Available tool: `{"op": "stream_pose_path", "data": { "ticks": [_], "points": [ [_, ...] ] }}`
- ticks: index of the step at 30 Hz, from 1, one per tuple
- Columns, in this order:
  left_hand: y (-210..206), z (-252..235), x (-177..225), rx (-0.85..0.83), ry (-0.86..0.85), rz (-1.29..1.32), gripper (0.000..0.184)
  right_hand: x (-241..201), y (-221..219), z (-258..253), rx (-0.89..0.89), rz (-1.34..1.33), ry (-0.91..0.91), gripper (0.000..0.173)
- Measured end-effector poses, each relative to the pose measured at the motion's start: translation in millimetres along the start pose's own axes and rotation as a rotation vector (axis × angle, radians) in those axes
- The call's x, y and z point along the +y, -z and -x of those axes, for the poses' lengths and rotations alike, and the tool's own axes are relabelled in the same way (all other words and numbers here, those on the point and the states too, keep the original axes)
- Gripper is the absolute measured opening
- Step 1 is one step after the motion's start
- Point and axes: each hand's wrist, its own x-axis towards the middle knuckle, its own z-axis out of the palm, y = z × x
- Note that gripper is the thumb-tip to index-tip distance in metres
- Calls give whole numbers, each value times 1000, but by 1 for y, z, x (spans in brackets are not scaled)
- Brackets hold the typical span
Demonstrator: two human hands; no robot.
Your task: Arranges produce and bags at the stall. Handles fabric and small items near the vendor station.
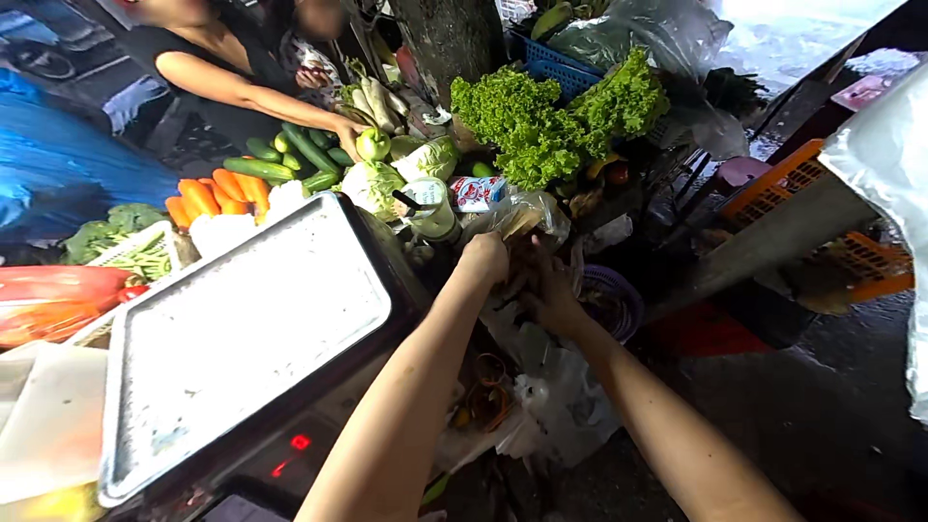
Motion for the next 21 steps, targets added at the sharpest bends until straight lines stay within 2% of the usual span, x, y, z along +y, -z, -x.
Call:
{"op": "stream_pose_path", "data": {
  "ticks": [7, 9, 15, 21],
  "points": [
    [-6, 2, 2, 28, -1, 30, 32, 5, -18, -13, -98, 367, 127, 103],
    [-4, 2, 3, 13, 2, 8, 31, 4, -23, -13, -119, 400, 126, 98],
    [-3, 3, 1, 28, -14, 4, 30, 26, -42, 1, 126, 617, 377, 82],
    [-2, 1, 2, 6, -17, -31, 33, 36, -14, 22, -46, 631, 353, 76]
  ]
}}
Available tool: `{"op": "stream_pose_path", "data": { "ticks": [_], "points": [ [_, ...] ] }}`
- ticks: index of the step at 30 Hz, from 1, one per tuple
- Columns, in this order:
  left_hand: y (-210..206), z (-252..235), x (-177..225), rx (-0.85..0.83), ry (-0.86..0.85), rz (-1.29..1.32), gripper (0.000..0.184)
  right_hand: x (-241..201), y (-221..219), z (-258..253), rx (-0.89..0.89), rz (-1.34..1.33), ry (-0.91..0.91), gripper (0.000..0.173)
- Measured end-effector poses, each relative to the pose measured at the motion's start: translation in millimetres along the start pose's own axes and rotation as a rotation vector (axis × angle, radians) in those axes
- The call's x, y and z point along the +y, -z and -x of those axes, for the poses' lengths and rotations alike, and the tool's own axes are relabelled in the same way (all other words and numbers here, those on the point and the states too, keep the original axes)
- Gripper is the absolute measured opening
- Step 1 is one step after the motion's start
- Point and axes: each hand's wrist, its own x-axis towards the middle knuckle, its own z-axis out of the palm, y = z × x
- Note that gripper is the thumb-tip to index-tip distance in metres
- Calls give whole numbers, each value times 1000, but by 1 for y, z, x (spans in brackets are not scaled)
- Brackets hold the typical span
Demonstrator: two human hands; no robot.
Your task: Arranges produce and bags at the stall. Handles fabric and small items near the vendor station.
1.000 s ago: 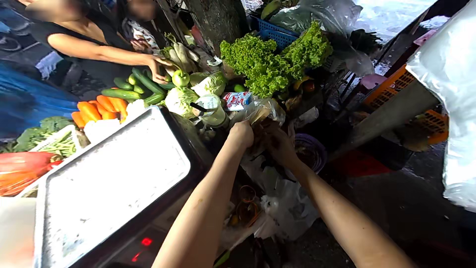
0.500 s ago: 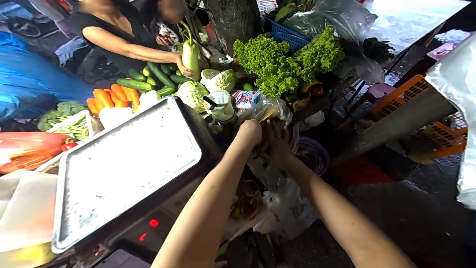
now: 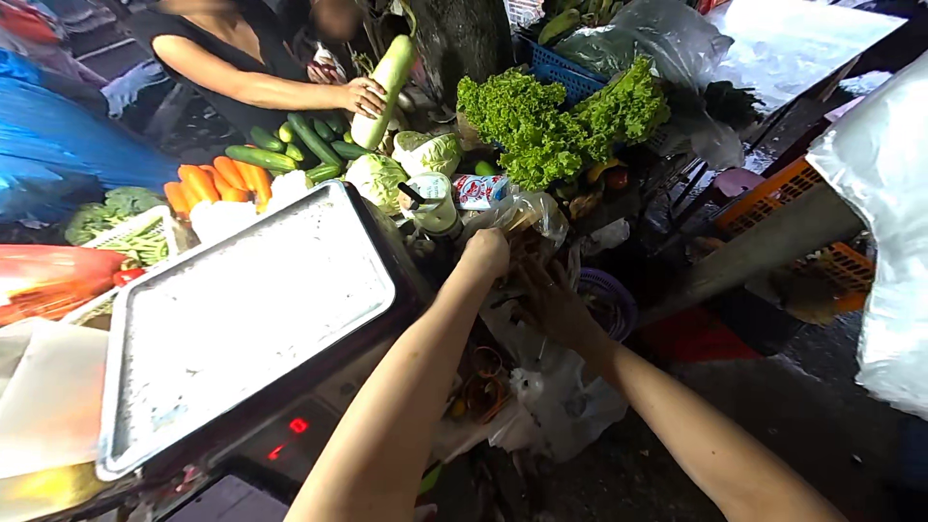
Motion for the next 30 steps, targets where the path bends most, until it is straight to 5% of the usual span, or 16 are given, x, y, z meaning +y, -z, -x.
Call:
{"op": "stream_pose_path", "data": {
  "ticks": [6, 10, 18, 21, 30],
  "points": [
    [-11, 2, 1, -11, -13, 53, 33, 7, 21, 14, -67, 41, -78, 66],
    [-26, 8, 8, -23, 3, 36, 42, 8, 27, 18, 113, -87, -171, 61],
    [-41, 14, 14, -79, 50, -43, 56, 9, 35, -7, 436, -1611, -689, 66],
    [-38, 19, 12, -48, 53, -31, 53, 13, 42, -10, 455, -1930, -771, 80],
    [-12, 82, -9, 185, -76, 38, 52, 16, 44, -10, 397, -1381, -710, 69]
  ]
}}
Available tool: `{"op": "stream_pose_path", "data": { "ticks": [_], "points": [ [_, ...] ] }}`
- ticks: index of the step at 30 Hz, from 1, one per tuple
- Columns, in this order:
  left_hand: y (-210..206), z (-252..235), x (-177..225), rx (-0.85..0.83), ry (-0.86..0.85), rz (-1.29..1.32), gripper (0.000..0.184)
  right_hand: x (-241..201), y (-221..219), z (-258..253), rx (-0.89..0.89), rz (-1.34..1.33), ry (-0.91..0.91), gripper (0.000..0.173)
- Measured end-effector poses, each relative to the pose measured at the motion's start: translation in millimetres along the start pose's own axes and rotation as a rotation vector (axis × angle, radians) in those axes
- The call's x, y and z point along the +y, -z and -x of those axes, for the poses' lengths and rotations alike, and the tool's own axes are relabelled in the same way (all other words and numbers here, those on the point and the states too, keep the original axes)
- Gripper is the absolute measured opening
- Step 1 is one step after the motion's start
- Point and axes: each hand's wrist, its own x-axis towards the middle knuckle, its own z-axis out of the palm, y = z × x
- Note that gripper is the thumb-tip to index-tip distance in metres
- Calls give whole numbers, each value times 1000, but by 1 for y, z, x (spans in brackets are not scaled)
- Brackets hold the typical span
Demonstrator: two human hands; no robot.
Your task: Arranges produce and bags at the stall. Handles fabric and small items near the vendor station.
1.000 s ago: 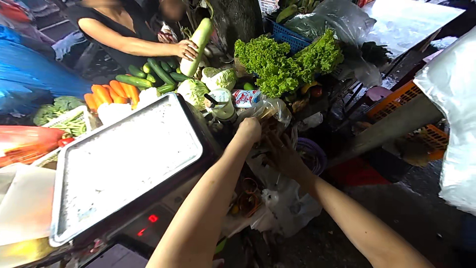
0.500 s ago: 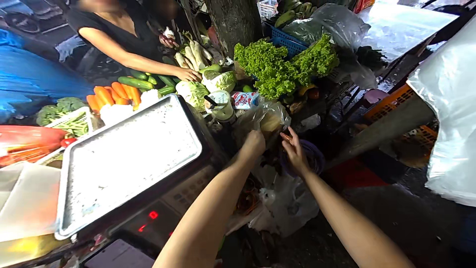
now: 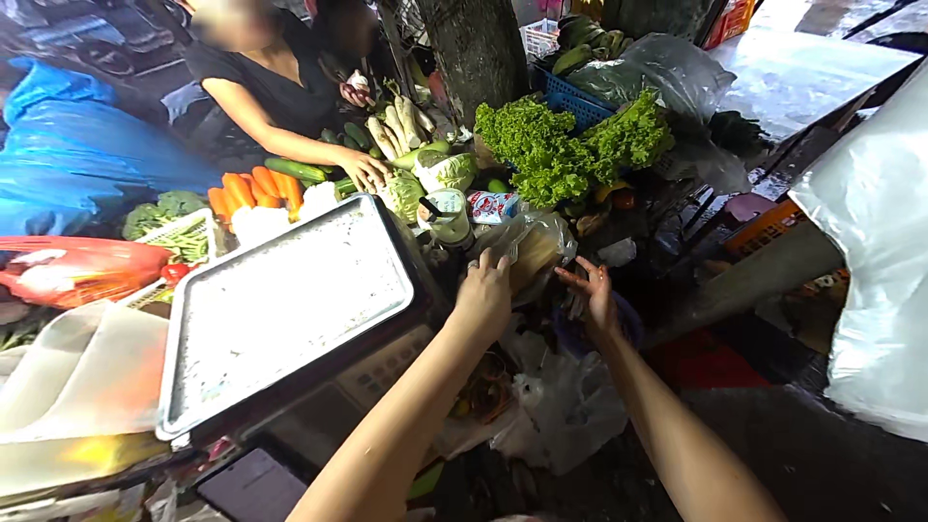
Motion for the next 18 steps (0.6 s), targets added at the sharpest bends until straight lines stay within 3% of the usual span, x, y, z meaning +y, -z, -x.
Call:
{"op": "stream_pose_path", "data": {
  "ticks": [3, 5, 7, 10, 14, 18],
  "points": [
    [7, 43, -11, 77, -95, 50, 52, 6, 12, -4, -27, 37, -2, 67],
    [0, 74, -26, 214, -181, 92, 48, 14, 27, -5, -5, 190, -8, 63],
    [-15, 106, -49, 433, -300, 146, 41, 26, 47, 1, 20, 361, -58, 59],
    [-35, 151, -79, 856, -422, 231, 28, 35, 79, 14, 111, 398, -118, 60],
    [-56, 223, -128, 1290, -252, 242, 25, 39, 126, 56, 212, 313, -122, 62],
    [-63, 295, -171, 1525, -69, 232, 35, 33, 152, 90, 301, 247, -122, 62]
  ]
}}
